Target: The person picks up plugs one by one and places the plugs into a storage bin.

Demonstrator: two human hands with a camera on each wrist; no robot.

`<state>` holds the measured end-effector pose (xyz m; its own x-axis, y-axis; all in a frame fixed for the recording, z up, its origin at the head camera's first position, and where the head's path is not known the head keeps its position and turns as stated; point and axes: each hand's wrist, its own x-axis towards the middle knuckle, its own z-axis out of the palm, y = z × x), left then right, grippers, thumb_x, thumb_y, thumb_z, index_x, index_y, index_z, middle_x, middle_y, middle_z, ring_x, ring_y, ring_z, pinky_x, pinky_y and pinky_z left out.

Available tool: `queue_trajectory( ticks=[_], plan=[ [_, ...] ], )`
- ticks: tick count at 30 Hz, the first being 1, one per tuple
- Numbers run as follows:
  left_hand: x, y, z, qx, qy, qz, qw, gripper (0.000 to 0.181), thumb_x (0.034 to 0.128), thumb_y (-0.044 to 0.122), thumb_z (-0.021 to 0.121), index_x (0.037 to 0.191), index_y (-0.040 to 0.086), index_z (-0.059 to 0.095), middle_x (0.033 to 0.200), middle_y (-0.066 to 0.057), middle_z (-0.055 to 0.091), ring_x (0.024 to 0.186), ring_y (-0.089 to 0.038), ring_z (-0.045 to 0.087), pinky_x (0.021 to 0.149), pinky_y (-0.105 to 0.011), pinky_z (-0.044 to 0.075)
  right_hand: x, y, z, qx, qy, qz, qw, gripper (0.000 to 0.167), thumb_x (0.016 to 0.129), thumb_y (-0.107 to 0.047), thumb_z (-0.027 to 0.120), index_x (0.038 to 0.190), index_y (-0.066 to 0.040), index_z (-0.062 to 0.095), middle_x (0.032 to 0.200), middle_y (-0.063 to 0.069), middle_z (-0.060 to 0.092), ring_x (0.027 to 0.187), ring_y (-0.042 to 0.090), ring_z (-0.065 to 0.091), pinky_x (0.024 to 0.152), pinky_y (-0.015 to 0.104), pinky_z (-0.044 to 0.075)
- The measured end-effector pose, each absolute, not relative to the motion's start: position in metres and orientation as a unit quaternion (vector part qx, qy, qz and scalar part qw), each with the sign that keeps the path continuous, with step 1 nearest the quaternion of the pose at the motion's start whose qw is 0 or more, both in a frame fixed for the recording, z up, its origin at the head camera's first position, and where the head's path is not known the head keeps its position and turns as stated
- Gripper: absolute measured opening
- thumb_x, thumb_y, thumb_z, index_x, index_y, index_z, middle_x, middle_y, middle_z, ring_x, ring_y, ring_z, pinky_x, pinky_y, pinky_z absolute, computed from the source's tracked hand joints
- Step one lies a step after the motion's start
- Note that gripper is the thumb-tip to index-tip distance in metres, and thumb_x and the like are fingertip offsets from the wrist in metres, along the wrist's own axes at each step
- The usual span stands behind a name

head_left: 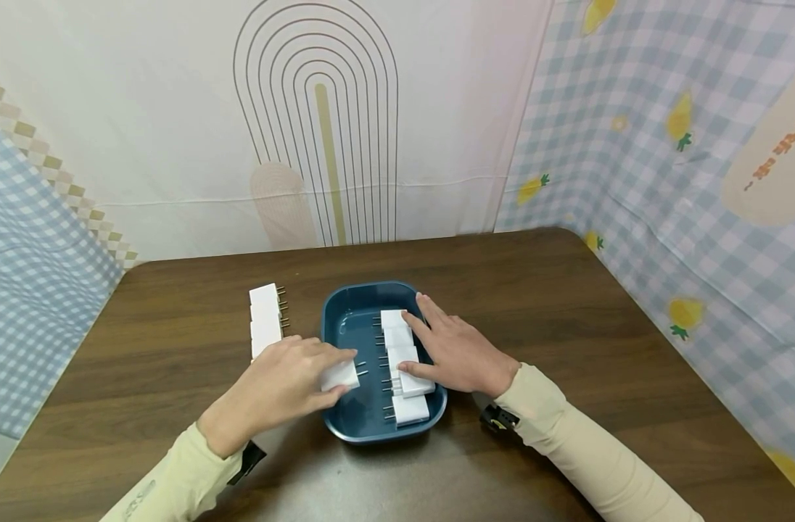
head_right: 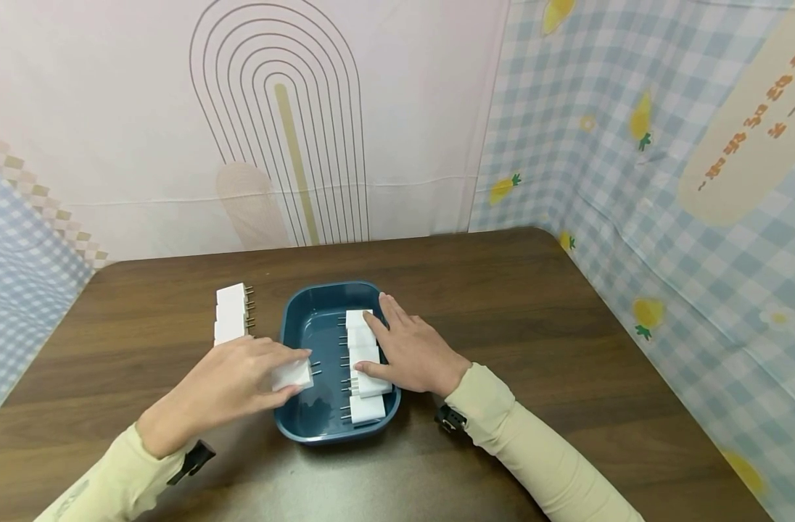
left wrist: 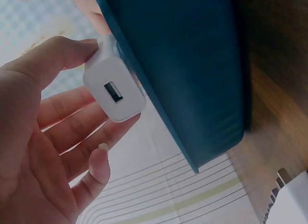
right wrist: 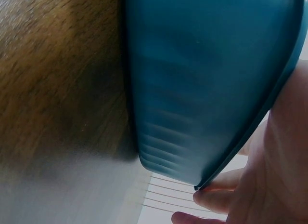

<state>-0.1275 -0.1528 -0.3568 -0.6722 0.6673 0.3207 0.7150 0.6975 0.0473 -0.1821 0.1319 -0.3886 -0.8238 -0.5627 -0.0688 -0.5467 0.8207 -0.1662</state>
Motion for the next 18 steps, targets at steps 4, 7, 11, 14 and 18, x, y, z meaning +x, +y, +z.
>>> queue_trajectory(
  ticks=[4, 7, 11, 14, 18],
  plan=[
    [-0.127, -0.150, -0.358, -0.382, -0.911, -0.085, 0.131, 0.044, 0.0839, 0.039, 0.080, 0.121, 0.016, 0.074, 0.107, 0.001, 0.078, 0.090, -0.013, 0.071, 0.073, -0.030, 0.054, -0.182, 0.132, -0.389, -0.294, 0.952, -0.071, 0.054, 0.088, 0.095, -0.066, 0.052, 0.162, -0.013, 0.026, 0.171, 0.018, 0.007, 0.157, 0.034, 0.018, 0.117, 0.059, 0.037],
    [-0.127, -0.148, -0.359, -0.384, -0.911, -0.083, 0.126, 0.045, 0.0844, 0.040, 0.079, 0.122, 0.017, 0.074, 0.107, 0.001, 0.078, 0.087, -0.012, 0.070, 0.072, -0.029, 0.053, -0.182, 0.132, -0.389, -0.296, 0.951, -0.069, 0.050, 0.088, 0.096, -0.066, 0.051, 0.162, -0.013, 0.026, 0.171, 0.018, 0.008, 0.157, 0.034, 0.019, 0.117, 0.059, 0.037],
    [-0.127, -0.145, -0.360, -0.384, -0.913, -0.085, 0.109, 0.046, 0.0851, 0.041, 0.079, 0.124, 0.017, 0.073, 0.108, 0.000, 0.078, 0.085, -0.011, 0.070, 0.071, -0.028, 0.053, -0.183, 0.133, -0.390, -0.299, 0.950, -0.068, 0.048, 0.087, 0.096, -0.065, 0.051, 0.162, -0.013, 0.026, 0.171, 0.018, 0.008, 0.157, 0.034, 0.019, 0.117, 0.059, 0.038],
    [-0.128, -0.143, -0.360, -0.384, -0.915, -0.081, 0.094, 0.046, 0.0853, 0.043, 0.078, 0.124, 0.018, 0.073, 0.108, 0.001, 0.078, 0.081, -0.010, 0.069, 0.069, -0.027, 0.052, -0.182, 0.133, -0.389, -0.299, 0.950, -0.070, 0.051, 0.087, 0.096, -0.065, 0.051, 0.162, -0.013, 0.026, 0.171, 0.018, 0.007, 0.157, 0.034, 0.019, 0.117, 0.059, 0.038],
    [-0.128, -0.140, -0.360, -0.389, -0.915, -0.069, 0.084, 0.046, 0.0850, 0.043, 0.079, 0.123, 0.018, 0.074, 0.107, 0.001, 0.077, 0.077, -0.009, 0.066, 0.067, -0.025, 0.051, -0.182, 0.133, -0.389, -0.297, 0.951, -0.073, 0.054, 0.087, 0.096, -0.065, 0.051, 0.162, -0.013, 0.025, 0.171, 0.018, 0.006, 0.157, 0.034, 0.019, 0.117, 0.060, 0.037]
  ],
)
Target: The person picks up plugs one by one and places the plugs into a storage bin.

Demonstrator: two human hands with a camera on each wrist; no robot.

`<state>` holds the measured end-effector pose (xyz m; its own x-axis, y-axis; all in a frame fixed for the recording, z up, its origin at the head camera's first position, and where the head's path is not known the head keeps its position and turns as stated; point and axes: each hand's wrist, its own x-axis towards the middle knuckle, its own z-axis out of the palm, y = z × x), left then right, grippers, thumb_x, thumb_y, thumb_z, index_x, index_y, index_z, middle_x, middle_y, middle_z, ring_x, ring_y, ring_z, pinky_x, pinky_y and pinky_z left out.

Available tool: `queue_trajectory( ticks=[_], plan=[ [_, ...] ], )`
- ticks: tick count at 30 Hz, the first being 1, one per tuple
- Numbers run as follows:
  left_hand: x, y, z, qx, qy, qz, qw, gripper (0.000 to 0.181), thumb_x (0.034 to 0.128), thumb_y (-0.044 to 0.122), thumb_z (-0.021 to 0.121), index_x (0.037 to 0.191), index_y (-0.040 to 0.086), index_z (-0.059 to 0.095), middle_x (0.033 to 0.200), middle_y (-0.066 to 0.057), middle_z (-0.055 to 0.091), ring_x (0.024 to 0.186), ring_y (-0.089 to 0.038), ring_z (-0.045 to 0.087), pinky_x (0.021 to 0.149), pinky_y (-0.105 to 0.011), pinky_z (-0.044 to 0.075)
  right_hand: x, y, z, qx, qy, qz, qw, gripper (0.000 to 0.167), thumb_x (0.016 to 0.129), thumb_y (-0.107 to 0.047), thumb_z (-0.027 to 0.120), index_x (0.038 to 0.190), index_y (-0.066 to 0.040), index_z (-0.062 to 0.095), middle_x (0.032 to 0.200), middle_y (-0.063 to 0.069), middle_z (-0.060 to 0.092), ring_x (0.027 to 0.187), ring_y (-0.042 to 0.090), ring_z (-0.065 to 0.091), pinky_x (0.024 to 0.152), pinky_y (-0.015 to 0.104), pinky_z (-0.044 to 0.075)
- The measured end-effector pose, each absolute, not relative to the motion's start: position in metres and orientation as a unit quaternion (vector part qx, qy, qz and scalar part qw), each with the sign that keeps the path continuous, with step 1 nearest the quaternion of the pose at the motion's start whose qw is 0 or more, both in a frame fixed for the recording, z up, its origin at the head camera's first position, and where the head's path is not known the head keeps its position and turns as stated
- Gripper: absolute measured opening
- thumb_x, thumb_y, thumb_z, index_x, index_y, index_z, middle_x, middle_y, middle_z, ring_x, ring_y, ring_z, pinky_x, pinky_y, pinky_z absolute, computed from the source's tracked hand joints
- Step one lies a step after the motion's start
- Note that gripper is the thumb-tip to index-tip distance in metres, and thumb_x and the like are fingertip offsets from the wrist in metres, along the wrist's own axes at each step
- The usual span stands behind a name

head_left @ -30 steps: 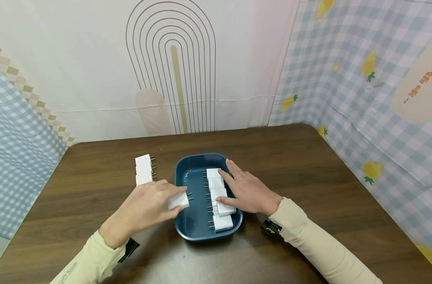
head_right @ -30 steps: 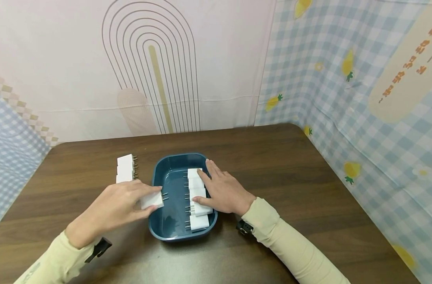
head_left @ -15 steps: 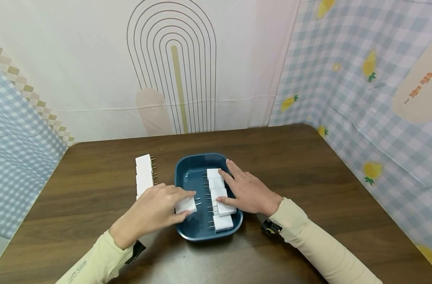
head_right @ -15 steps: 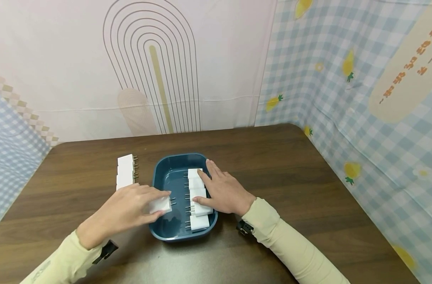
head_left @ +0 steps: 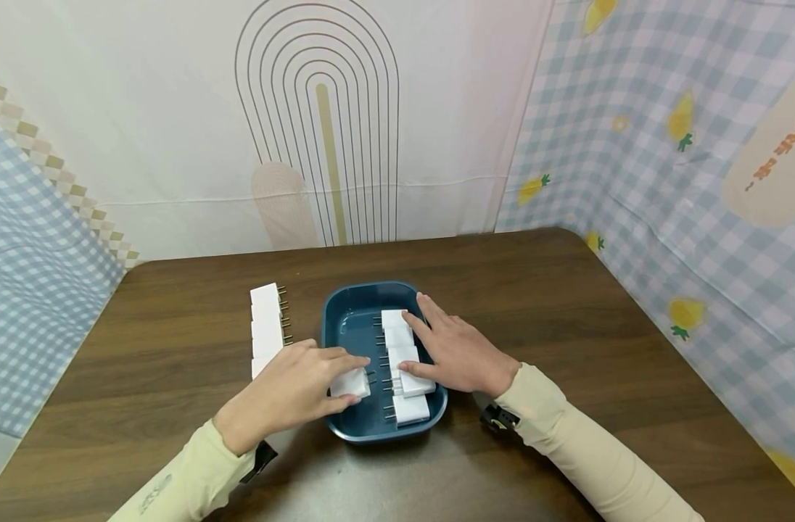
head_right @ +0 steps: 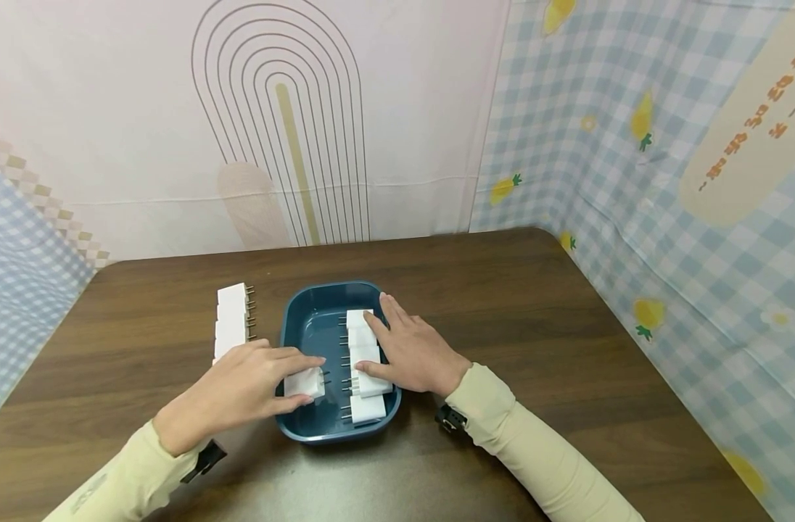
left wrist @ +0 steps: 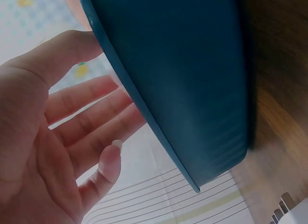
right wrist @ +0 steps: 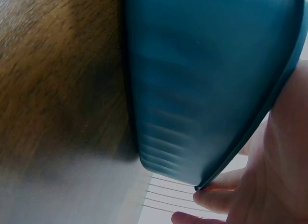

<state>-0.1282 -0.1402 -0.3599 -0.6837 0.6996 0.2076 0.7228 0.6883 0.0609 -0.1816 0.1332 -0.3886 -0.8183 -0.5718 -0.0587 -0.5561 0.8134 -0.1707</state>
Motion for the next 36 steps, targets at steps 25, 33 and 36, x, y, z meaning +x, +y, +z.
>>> queue_trajectory(
  ticks=[25, 33, 36],
  plan=[
    [-0.136, -0.123, -0.358, -0.394, -0.916, -0.060, -0.047, 0.032, 0.0825, 0.037, 0.082, 0.106, 0.016, 0.078, 0.099, 0.002, 0.077, 0.080, -0.011, 0.066, 0.073, -0.034, 0.055, -0.182, 0.132, -0.389, -0.299, 0.950, -0.076, 0.052, 0.087, 0.097, -0.065, 0.051, 0.162, -0.013, 0.026, 0.171, 0.018, 0.007, 0.157, 0.034, 0.018, 0.117, 0.059, 0.037],
    [-0.136, -0.120, -0.362, -0.393, -0.916, -0.054, -0.060, 0.027, 0.0814, 0.036, 0.083, 0.101, 0.018, 0.077, 0.097, 0.005, 0.076, 0.079, -0.010, 0.064, 0.072, -0.033, 0.054, -0.182, 0.132, -0.390, -0.300, 0.950, -0.075, 0.046, 0.086, 0.097, -0.064, 0.051, 0.161, -0.013, 0.027, 0.170, 0.020, 0.008, 0.156, 0.035, 0.022, 0.117, 0.058, 0.038],
    [-0.137, -0.120, -0.364, -0.396, -0.915, -0.053, -0.061, 0.025, 0.0791, 0.034, 0.084, 0.098, 0.018, 0.077, 0.095, 0.005, 0.076, 0.077, -0.009, 0.062, 0.070, -0.031, 0.052, -0.182, 0.133, -0.390, -0.300, 0.950, -0.076, 0.046, 0.086, 0.097, -0.064, 0.051, 0.161, -0.012, 0.027, 0.170, 0.020, 0.008, 0.156, 0.035, 0.022, 0.117, 0.058, 0.038]
  ],
)
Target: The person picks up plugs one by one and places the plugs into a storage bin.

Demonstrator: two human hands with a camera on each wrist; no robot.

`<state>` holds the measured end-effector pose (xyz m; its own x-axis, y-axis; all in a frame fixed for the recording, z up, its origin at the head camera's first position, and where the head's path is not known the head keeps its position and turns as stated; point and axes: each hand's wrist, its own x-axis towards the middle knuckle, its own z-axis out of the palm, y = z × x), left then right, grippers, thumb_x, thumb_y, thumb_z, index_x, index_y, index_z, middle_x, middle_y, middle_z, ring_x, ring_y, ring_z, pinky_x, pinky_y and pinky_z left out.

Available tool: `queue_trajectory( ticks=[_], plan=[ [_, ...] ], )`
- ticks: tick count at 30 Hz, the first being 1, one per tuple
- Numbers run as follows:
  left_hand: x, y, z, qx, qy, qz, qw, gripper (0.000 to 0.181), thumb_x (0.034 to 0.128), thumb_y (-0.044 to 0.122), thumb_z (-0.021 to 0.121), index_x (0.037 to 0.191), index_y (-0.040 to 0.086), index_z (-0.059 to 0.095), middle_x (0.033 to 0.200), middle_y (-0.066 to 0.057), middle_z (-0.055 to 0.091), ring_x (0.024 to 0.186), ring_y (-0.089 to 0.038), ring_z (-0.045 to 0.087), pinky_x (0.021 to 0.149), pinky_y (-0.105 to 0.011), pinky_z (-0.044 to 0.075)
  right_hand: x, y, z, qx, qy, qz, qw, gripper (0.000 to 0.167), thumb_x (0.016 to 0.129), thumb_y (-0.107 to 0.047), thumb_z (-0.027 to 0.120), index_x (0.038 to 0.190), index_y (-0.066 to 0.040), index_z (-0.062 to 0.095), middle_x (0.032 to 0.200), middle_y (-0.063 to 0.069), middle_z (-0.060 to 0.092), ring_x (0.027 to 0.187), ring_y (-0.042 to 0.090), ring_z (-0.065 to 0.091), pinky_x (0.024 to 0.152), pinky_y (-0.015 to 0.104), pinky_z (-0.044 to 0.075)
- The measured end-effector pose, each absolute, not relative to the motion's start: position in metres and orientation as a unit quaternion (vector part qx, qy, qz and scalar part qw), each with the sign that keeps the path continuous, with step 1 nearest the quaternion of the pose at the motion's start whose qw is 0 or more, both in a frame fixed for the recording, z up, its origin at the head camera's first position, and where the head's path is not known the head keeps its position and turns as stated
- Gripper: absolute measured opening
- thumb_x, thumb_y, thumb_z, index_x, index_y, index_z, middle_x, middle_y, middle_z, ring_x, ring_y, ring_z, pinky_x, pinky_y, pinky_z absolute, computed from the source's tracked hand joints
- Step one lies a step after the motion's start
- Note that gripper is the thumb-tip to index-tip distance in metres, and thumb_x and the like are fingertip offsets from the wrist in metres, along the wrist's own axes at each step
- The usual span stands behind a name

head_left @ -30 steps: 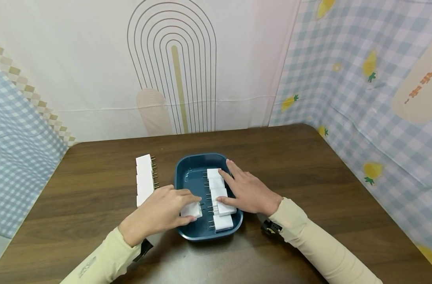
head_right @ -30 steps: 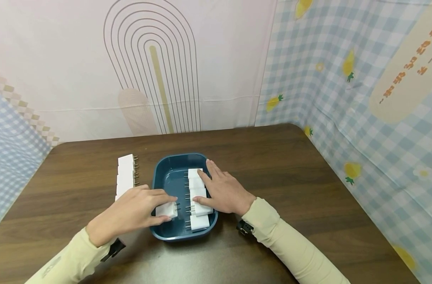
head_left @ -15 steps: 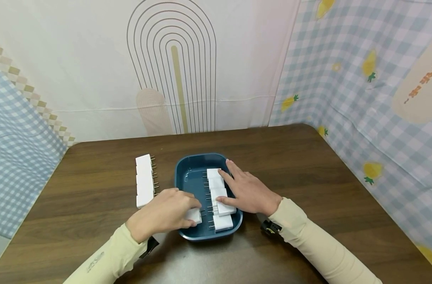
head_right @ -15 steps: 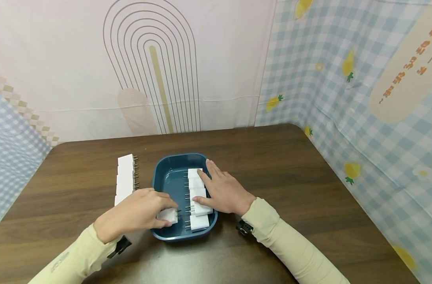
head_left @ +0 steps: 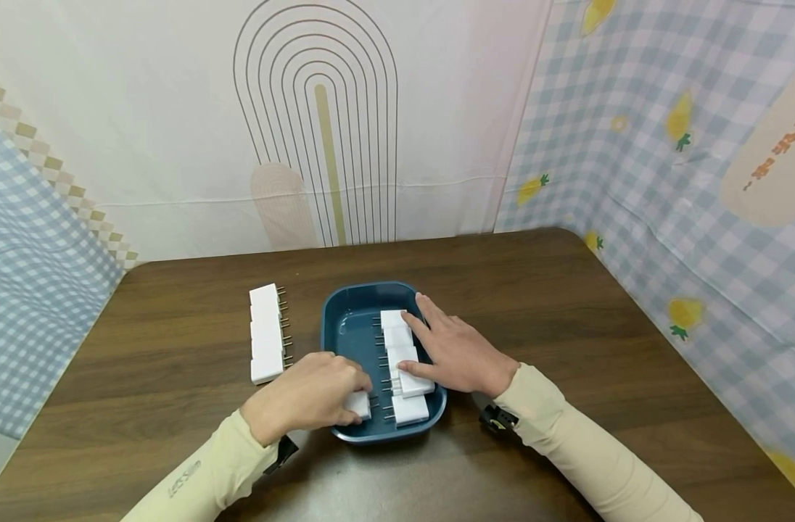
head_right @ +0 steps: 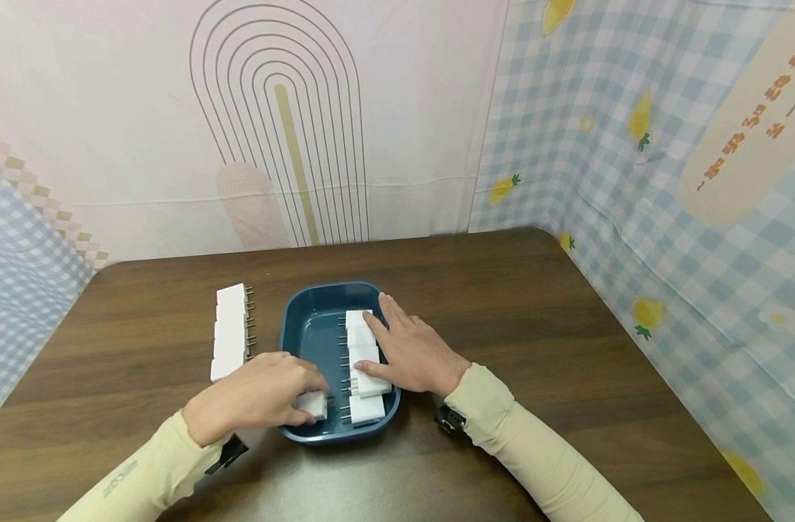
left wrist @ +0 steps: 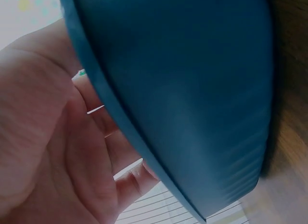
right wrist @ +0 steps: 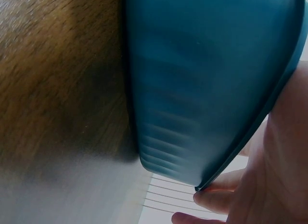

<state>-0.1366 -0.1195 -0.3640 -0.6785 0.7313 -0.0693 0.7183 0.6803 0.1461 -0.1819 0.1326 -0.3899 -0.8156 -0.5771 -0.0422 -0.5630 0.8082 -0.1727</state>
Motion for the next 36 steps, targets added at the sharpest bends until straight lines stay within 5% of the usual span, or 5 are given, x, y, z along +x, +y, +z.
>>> queue_trajectory(
  ticks=[15, 36],
  plan=[
    [-0.1371, -0.1149, -0.3706, 0.406, 0.909, 0.051, 0.081, 0.025, 0.0772, 0.031, 0.087, 0.097, 0.019, 0.078, 0.092, 0.007, 0.076, 0.073, -0.007, 0.060, 0.066, -0.030, 0.051, -0.1810, 0.1337, -0.3907, -0.304, 0.949, -0.075, 0.041, 0.085, 0.097, -0.063, 0.051, 0.161, -0.011, 0.027, 0.170, 0.020, 0.009, 0.156, 0.035, 0.023, 0.116, 0.058, 0.039],
    [-0.1351, -0.1126, -0.3721, 0.406, 0.907, 0.056, 0.093, 0.032, 0.0812, 0.034, 0.084, 0.109, 0.018, 0.080, 0.105, 0.003, 0.078, 0.095, -0.013, 0.072, 0.083, -0.035, 0.059, -0.1825, 0.1335, -0.3913, -0.305, 0.949, -0.072, 0.039, 0.086, 0.097, -0.063, 0.050, 0.161, -0.012, 0.027, 0.170, 0.020, 0.009, 0.156, 0.035, 0.023, 0.116, 0.058, 0.039]
  ],
)
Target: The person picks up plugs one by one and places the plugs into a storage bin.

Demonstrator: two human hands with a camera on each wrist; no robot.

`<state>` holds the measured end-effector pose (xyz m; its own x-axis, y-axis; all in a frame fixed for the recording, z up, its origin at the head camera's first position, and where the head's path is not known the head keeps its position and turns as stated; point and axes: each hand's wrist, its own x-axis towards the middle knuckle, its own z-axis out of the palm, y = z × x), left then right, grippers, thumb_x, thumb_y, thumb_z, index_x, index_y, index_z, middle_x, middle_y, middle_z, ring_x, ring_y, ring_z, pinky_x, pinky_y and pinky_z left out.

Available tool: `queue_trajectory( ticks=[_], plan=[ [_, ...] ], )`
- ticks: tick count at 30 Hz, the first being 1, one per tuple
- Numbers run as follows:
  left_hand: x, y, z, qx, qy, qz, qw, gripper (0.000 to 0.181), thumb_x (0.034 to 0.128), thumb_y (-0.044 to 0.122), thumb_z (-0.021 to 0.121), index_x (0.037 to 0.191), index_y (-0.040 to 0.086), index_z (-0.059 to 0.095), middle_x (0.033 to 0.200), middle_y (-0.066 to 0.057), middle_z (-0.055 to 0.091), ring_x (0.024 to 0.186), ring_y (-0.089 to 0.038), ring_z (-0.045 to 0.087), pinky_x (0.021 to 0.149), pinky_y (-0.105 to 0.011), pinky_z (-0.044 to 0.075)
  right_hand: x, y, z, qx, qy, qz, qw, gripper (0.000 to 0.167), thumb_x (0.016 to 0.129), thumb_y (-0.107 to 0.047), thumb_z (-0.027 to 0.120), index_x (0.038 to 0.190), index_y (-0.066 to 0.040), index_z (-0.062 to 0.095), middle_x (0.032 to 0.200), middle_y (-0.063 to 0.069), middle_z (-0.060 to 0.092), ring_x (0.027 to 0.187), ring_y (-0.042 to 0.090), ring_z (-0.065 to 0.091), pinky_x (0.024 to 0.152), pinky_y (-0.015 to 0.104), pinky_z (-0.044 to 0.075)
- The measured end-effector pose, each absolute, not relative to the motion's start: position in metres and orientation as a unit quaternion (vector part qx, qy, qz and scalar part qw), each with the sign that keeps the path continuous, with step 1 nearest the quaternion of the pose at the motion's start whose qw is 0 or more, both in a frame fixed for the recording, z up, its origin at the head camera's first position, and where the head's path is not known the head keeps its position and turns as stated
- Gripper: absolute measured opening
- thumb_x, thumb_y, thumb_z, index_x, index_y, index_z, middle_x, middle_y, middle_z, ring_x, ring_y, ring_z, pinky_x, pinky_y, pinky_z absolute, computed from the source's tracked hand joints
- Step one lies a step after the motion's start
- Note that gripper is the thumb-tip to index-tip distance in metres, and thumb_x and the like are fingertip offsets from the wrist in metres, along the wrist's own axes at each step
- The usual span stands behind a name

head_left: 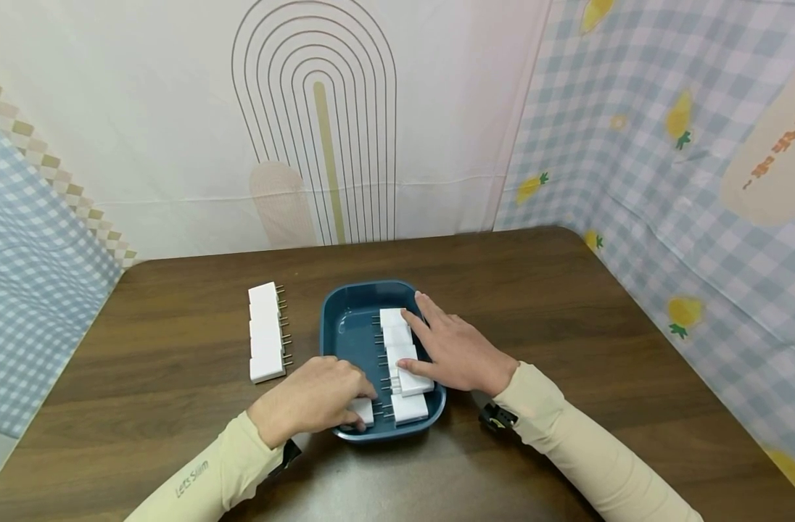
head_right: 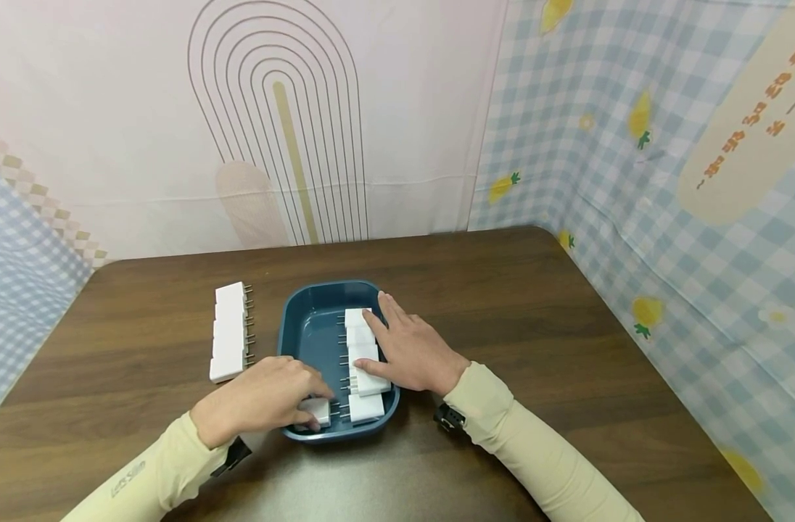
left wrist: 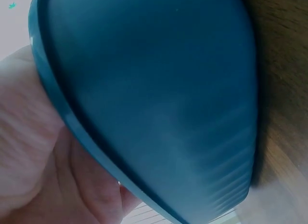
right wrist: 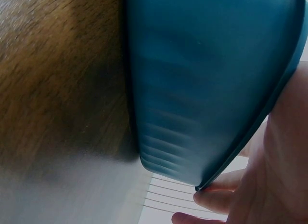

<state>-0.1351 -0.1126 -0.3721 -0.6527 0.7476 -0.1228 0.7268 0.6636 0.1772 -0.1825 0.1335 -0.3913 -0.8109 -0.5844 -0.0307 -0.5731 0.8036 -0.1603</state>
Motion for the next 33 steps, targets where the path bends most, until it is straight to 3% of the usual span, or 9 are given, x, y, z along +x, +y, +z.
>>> queue_trajectory(
  ticks=[3, 9, 18, 24, 33],
  plan=[
    [-0.135, -0.113, -0.372, 0.408, 0.907, 0.059, 0.091, 0.032, 0.0816, 0.033, 0.084, 0.110, 0.018, 0.080, 0.105, 0.003, 0.078, 0.095, -0.012, 0.072, 0.082, -0.035, 0.059, -0.183, 0.134, -0.391, -0.305, 0.949, -0.071, 0.036, 0.085, 0.097, -0.063, 0.050, 0.161, -0.012, 0.027, 0.170, 0.020, 0.010, 0.156, 0.035, 0.024, 0.116, 0.058, 0.040],
    [-0.136, -0.115, -0.370, 0.417, 0.902, 0.067, 0.084, 0.030, 0.0832, 0.029, 0.083, 0.110, 0.018, 0.077, 0.097, 0.006, 0.077, 0.077, -0.004, 0.064, 0.071, -0.029, 0.056, -0.182, 0.135, -0.391, -0.306, 0.949, -0.070, 0.038, 0.085, 0.098, -0.063, 0.050, 0.161, -0.012, 0.027, 0.170, 0.020, 0.009, 0.156, 0.035, 0.023, 0.116, 0.058, 0.039],
    [-0.135, -0.126, -0.365, 0.413, 0.904, 0.090, 0.059, 0.029, 0.0930, 0.033, 0.073, 0.117, 0.017, 0.076, 0.110, 0.004, 0.077, 0.097, -0.010, 0.071, 0.085, -0.036, 0.060, -0.181, 0.134, -0.392, -0.305, 0.949, -0.073, 0.044, 0.085, 0.098, -0.064, 0.050, 0.161, -0.012, 0.026, 0.170, 0.019, 0.008, 0.156, 0.034, 0.022, 0.116, 0.058, 0.039],
    [-0.137, -0.139, -0.353, 0.386, 0.917, 0.100, 0.009, 0.030, 0.0941, 0.033, 0.071, 0.118, 0.015, 0.075, 0.114, 0.002, 0.075, 0.105, -0.016, 0.071, 0.090, -0.038, 0.060, -0.182, 0.134, -0.391, -0.304, 0.949, -0.072, 0.045, 0.086, 0.097, -0.064, 0.050, 0.161, -0.012, 0.026, 0.170, 0.019, 0.009, 0.156, 0.035, 0.023, 0.115, 0.059, 0.039],
    [-0.144, -0.159, -0.340, 0.346, 0.928, 0.112, -0.082, 0.026, 0.0898, 0.021, 0.075, 0.115, 0.015, 0.075, 0.110, 0.001, 0.075, 0.098, -0.014, 0.071, 0.082, -0.036, 0.061, -0.182, 0.133, -0.390, -0.300, 0.950, -0.069, 0.045, 0.086, 0.097, -0.065, 0.050, 0.161, -0.013, 0.027, 0.171, 0.018, 0.009, 0.156, 0.035, 0.023, 0.116, 0.058, 0.039]
  ],
)
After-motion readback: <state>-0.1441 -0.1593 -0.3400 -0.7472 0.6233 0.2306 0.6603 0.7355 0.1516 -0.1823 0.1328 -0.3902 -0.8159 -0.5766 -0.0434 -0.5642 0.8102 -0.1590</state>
